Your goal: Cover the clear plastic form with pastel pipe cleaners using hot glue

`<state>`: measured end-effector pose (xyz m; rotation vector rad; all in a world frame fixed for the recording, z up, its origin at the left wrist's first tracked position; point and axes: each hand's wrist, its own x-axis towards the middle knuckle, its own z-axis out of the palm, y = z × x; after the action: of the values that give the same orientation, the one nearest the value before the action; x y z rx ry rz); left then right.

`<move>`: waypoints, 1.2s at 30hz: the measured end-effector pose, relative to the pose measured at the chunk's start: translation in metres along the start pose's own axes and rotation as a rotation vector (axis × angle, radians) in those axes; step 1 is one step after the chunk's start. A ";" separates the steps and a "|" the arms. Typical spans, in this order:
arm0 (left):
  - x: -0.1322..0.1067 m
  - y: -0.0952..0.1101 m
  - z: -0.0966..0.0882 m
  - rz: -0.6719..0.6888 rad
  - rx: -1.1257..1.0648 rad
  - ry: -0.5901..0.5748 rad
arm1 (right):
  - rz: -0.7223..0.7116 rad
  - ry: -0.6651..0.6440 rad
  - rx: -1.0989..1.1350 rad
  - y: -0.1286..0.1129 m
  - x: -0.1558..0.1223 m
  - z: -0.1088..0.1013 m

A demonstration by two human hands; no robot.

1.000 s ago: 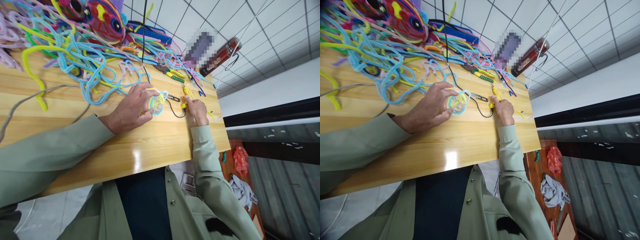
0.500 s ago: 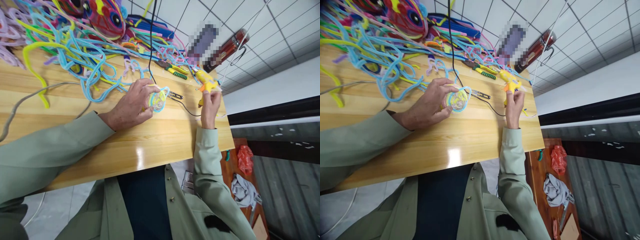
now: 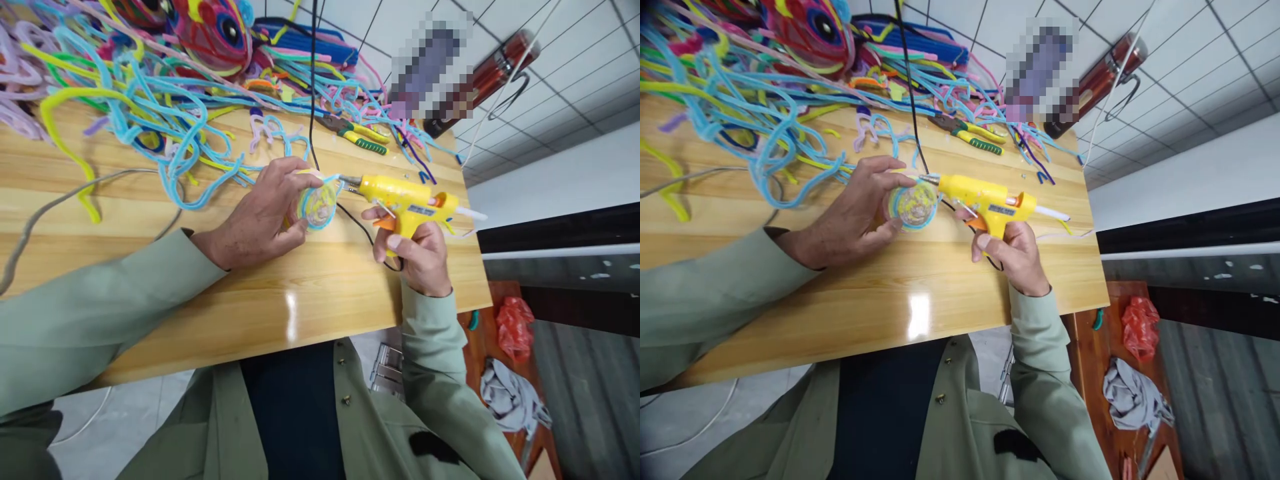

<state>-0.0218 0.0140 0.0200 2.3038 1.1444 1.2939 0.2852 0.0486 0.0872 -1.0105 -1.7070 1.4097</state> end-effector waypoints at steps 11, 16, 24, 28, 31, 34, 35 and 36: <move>0.000 -0.002 -0.002 -0.001 -0.004 -0.034 | -0.011 -0.155 -0.190 0.010 -0.018 -0.007; -0.002 0.001 -0.003 -0.055 0.027 -0.042 | -0.080 -0.173 -0.304 0.005 -0.015 -0.003; -0.002 0.001 -0.002 -0.021 -0.016 -0.021 | -0.258 -0.177 -0.549 0.005 -0.017 -0.002; 0.000 0.002 -0.003 0.003 -0.005 -0.030 | -0.340 -0.206 -0.606 0.003 -0.017 0.000; 0.000 0.003 -0.002 -0.012 -0.009 -0.019 | -0.361 -0.216 -0.629 0.000 -0.018 0.002; -0.001 0.002 -0.001 -0.049 -0.020 -0.013 | -0.377 -0.224 -0.651 -0.002 -0.019 0.003; -0.001 0.002 -0.001 -0.047 -0.018 -0.015 | -0.383 -0.224 -0.653 -0.002 -0.019 0.003; -0.001 0.002 -0.002 -0.036 -0.015 -0.016 | -0.388 -0.225 -0.654 -0.002 -0.019 0.003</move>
<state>-0.0226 0.0120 0.0217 2.2680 1.1616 1.2645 0.2905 0.0302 0.0882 -0.7885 -2.4573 0.7412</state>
